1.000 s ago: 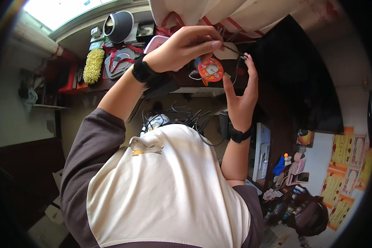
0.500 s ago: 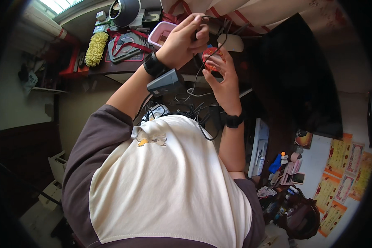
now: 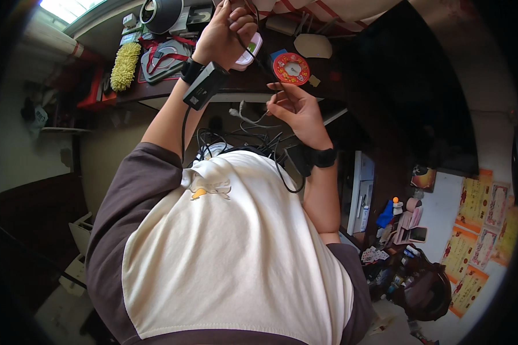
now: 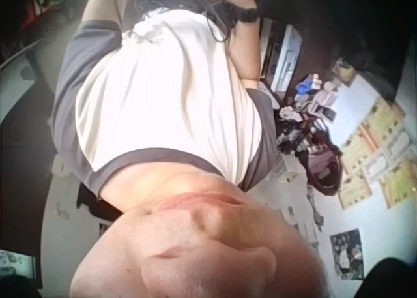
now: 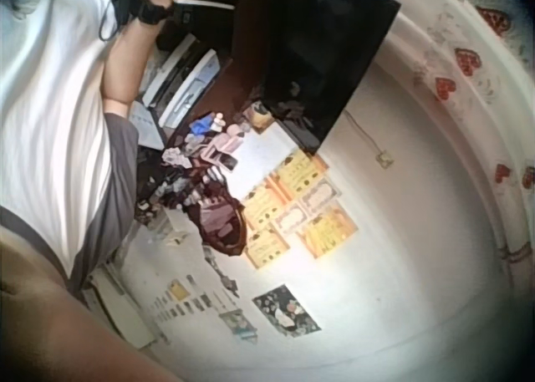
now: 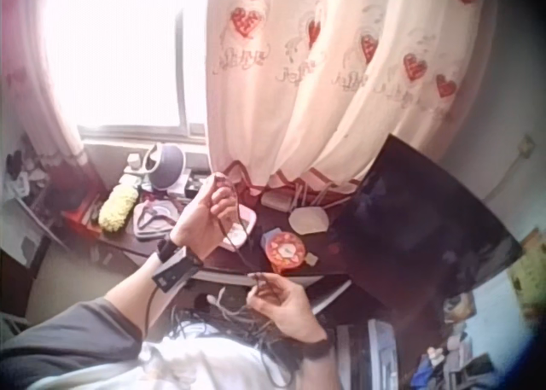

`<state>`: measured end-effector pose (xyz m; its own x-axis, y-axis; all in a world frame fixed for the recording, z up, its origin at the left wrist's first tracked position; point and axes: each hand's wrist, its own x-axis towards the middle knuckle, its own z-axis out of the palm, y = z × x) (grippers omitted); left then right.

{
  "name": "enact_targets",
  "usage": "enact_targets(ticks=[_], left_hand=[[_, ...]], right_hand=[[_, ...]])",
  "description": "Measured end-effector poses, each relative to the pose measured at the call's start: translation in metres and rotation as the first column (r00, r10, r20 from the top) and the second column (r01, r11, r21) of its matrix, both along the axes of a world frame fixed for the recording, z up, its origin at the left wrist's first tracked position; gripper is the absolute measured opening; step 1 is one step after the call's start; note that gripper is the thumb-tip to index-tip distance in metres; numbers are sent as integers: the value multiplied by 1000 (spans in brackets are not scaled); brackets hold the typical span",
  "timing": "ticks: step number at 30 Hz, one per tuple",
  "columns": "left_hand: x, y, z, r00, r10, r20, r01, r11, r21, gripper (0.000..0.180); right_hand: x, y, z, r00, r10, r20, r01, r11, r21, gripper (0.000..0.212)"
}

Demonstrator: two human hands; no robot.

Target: The person sorts various household items and accessories into a pink container, including cables, lanyards, and small pouches, before placing the container into a cabinet.

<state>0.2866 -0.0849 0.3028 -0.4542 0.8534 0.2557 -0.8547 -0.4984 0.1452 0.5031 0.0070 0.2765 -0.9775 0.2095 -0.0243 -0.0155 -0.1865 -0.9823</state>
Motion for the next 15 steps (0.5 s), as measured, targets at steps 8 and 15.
enact_targets(ticks=[8,15], left_hand=[[20,-33,-84,908,106,-404,-315,810,-494,34],[88,-55,7,218,152,-964,-854,507,-113,65]], right_hand=[[12,10,-4,925,-377,-43,370,921,-119,16],[26,9,13,839,-544,-18,543,836,77,16]])
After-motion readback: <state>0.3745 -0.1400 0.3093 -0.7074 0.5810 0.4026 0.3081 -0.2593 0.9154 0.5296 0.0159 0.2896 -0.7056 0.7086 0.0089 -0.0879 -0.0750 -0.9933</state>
